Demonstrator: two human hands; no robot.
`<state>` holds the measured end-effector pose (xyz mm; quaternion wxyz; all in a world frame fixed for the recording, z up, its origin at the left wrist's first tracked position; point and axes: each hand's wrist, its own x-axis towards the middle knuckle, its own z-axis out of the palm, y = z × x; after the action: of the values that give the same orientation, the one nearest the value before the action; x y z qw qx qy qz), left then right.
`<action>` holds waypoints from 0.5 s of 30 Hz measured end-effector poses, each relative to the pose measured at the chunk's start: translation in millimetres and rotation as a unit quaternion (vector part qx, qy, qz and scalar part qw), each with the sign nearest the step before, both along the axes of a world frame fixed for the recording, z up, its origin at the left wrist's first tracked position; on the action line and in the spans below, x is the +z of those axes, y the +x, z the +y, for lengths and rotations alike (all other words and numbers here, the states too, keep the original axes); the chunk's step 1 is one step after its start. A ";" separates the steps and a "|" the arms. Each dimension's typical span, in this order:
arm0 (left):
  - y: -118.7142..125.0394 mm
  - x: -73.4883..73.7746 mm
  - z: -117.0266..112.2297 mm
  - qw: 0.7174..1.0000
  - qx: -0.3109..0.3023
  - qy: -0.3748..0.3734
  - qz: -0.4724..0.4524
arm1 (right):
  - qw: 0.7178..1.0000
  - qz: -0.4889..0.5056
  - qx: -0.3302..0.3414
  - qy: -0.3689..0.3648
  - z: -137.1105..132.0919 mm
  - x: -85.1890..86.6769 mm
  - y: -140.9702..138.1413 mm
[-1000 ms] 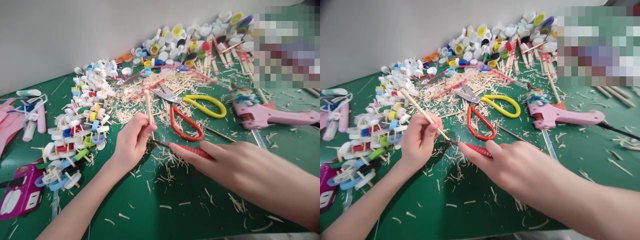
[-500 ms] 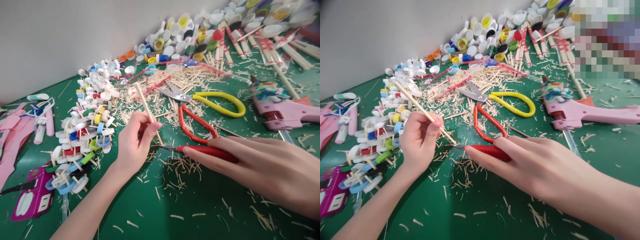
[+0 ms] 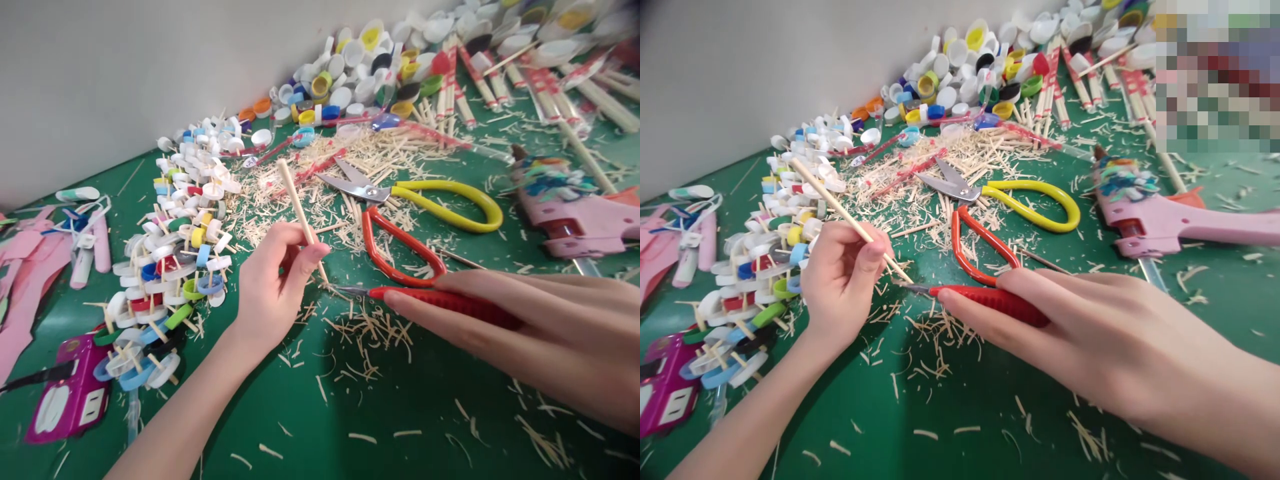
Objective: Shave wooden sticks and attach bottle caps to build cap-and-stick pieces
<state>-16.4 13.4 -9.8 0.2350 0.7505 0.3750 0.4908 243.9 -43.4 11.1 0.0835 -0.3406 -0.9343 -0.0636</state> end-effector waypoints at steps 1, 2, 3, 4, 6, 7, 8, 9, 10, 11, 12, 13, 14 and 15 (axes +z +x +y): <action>0.0 0.4 0.3 1.000 -0.001 0.005 -0.001 | 1.000 0.012 -0.013 -0.011 0.1 -0.1 -0.2; 0.0 0.9 0.6 1.000 0.000 0.011 0.000 | 0.999 0.020 -0.025 -0.021 0.2 -0.5 -0.5; 0.1 1.3 1.0 1.000 0.003 0.018 0.001 | 0.999 0.022 -0.034 -0.028 0.3 -0.9 -0.9; 0.3 1.8 1.5 1.000 0.007 0.024 0.001 | 0.999 0.019 -0.039 -0.028 0.4 -1.3 -1.4; 0.7 2.2 2.4 0.999 0.019 0.035 -0.005 | 0.999 0.001 -0.036 -0.014 0.6 -1.1 -2.2; 0.9 2.2 2.9 0.999 0.021 0.038 -0.009 | 1.000 -0.006 -0.029 -0.005 0.7 -0.4 -2.6; 1.1 2.1 3.3 0.999 0.022 0.040 -0.012 | 1.000 -0.006 -0.019 0.000 0.9 0.7 -2.8; 1.3 1.8 3.6 0.999 0.021 0.041 -0.013 | 1.000 -0.002 -0.008 0.002 1.0 2.1 -3.0; 1.4 1.5 3.8 0.999 0.020 0.041 -0.013 | 1.000 0.003 0.003 0.001 1.1 3.5 -3.3; 1.6 1.3 3.9 0.999 0.019 0.040 -0.012 | 1.000 0.007 0.012 -0.001 1.3 4.8 -3.7; 1.9 1.2 3.9 0.999 0.019 0.040 -0.012 | 1.000 0.008 0.016 -0.001 1.4 5.9 -4.2; 2.1 1.3 3.8 0.999 0.020 0.041 -0.012 | 1.000 0.005 0.018 -0.002 1.7 6.5 -4.9; 2.5 1.4 3.6 0.999 0.021 0.041 -0.012 | 1.000 0.000 0.017 -0.003 2.0 6.6 -5.9; 2.8 1.6 3.4 0.999 0.023 0.039 -0.010 | 1.000 -0.004 0.017 -0.005 2.3 6.1 -7.2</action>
<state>-13.6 16.8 -8.2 0.1981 0.7454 0.3698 0.5180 236.7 -41.1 17.2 0.0791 -0.3248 -0.9406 -0.0592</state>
